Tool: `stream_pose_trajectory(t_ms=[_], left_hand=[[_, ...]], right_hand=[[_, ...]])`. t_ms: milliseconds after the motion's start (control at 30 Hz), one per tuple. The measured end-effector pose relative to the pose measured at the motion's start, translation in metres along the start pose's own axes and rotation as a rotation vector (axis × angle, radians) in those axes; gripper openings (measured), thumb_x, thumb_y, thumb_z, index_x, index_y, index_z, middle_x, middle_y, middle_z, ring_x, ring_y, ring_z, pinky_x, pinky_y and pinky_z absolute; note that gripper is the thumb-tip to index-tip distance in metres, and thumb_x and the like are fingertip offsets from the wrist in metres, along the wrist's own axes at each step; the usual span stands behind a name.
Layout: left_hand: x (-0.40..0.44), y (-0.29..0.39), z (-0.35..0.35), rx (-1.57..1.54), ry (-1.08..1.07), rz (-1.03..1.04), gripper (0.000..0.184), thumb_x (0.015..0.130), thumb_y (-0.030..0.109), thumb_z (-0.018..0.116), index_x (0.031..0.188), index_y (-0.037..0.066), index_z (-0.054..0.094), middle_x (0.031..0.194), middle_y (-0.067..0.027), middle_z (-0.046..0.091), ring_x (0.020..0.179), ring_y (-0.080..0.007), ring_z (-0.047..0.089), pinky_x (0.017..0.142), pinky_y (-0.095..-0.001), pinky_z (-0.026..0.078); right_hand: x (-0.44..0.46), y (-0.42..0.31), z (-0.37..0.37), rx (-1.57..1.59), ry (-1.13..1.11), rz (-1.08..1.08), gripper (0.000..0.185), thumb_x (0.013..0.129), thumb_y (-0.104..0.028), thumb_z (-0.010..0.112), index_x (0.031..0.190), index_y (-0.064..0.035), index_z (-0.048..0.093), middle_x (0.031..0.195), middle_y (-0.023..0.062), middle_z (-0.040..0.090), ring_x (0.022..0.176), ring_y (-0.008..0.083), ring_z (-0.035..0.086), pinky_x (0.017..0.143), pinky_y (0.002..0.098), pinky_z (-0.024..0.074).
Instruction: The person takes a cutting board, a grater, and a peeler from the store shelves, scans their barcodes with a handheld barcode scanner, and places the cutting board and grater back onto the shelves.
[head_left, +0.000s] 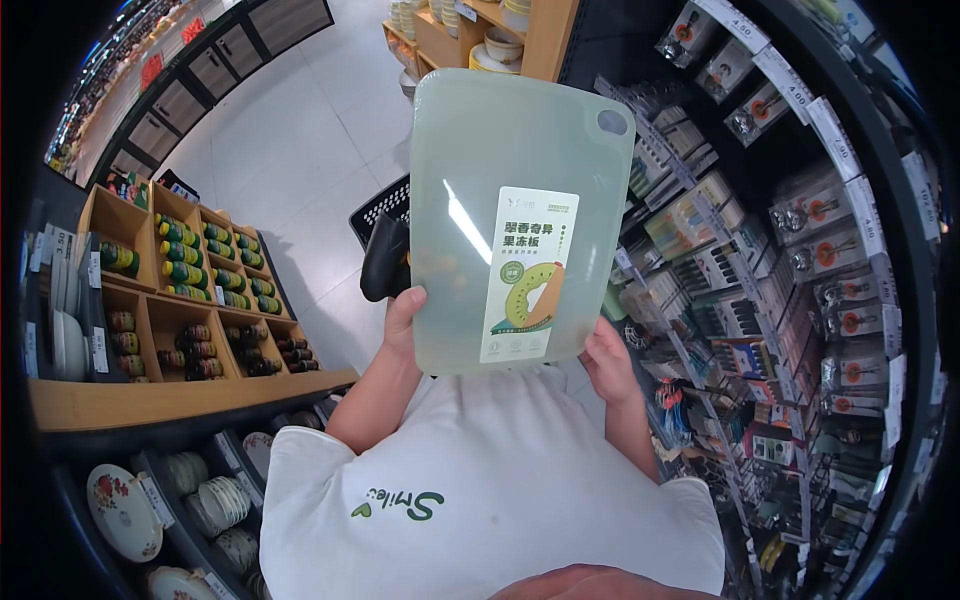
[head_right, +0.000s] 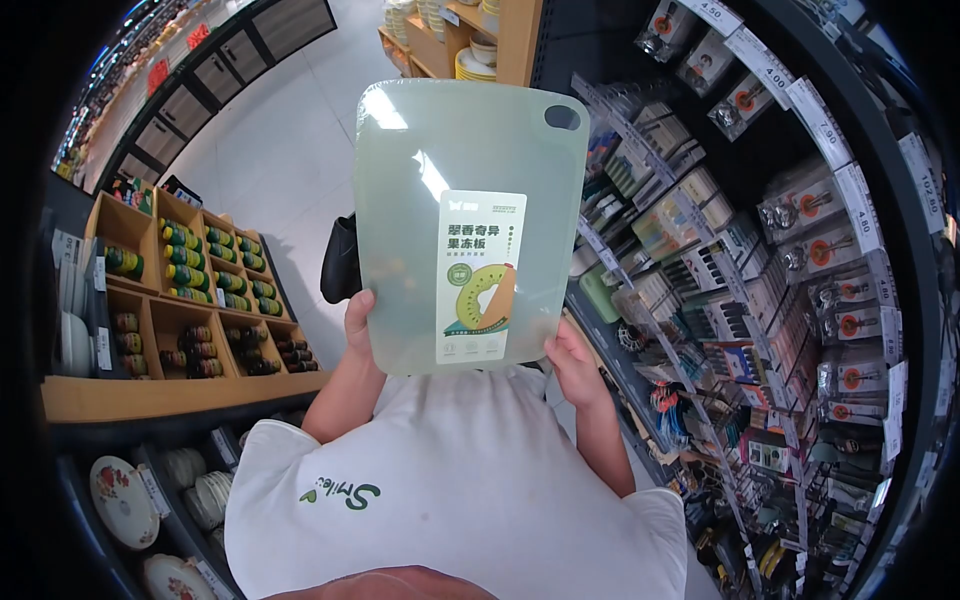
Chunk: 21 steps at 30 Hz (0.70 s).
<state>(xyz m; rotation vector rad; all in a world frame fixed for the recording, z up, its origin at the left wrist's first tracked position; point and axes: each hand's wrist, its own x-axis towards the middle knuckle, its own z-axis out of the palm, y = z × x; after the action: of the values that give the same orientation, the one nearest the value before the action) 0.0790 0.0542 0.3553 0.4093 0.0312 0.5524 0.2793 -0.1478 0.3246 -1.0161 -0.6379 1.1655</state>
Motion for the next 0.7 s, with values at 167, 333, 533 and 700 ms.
stream_pose_trajectory(t_ms=[167, 333, 533, 700], left_hand=[[0.0, -0.002, 0.003, 0.069, 0.05, -0.008, 0.057, 0.08, 0.027, 0.065, 0.127, 0.002, 0.044, 0.119, -0.0137, 0.056, 0.109, -0.0249, 0.057, 0.092, -0.0386, 0.049], [0.003, -0.005, 0.01, 0.16, 0.074, 0.069, 0.059, 0.075, 0.024, 0.073, 0.124, 0.003, 0.046, 0.112, -0.0111, 0.058, 0.106, -0.0239, 0.058, 0.093, -0.0402, 0.049], [0.014, -0.01, 0.033, 0.194, -0.093, 0.346, 0.051, 0.074, 0.014, 0.074, 0.117, 0.008, 0.049, 0.108, -0.0105, 0.058, 0.099, -0.022, 0.059, 0.083, -0.0353, 0.05], [0.02, -0.008, 0.014, 0.495, 0.074, 0.474, 0.044, 0.077, 0.003, 0.068, 0.116, 0.008, 0.049, 0.111, -0.0098, 0.056, 0.104, -0.0205, 0.055, 0.085, -0.0315, 0.046]], right_hand=[[0.022, -0.005, 0.024, 0.173, 0.226, 0.04, 0.039, 0.1, -0.023, 0.035, 0.13, 0.0011, 0.043, 0.122, 0.0077, 0.055, 0.112, 0.0141, 0.052, 0.093, 0.0292, 0.0404], [0.046, -0.004, 0.041, 0.15, 0.368, 0.027, 0.046, 0.101, -0.034, 0.032, 0.128, 0.0012, 0.043, 0.123, 0.0087, 0.054, 0.109, 0.0161, 0.054, 0.09, 0.0293, 0.0435], [0.059, -0.002, 0.053, 0.277, 0.39, 0.113, 0.049, 0.102, -0.037, 0.029, 0.124, 0.0018, 0.049, 0.116, 0.0092, 0.058, 0.104, 0.0178, 0.057, 0.086, 0.0293, 0.0466], [0.055, 0.02, 0.05, 0.997, -0.477, 0.483, 0.048, 0.091, -0.053, 0.041, 0.087, -0.0057, 0.05, 0.064, 0.0041, 0.052, 0.053, 0.0134, 0.047, 0.048, 0.0245, 0.0396]])
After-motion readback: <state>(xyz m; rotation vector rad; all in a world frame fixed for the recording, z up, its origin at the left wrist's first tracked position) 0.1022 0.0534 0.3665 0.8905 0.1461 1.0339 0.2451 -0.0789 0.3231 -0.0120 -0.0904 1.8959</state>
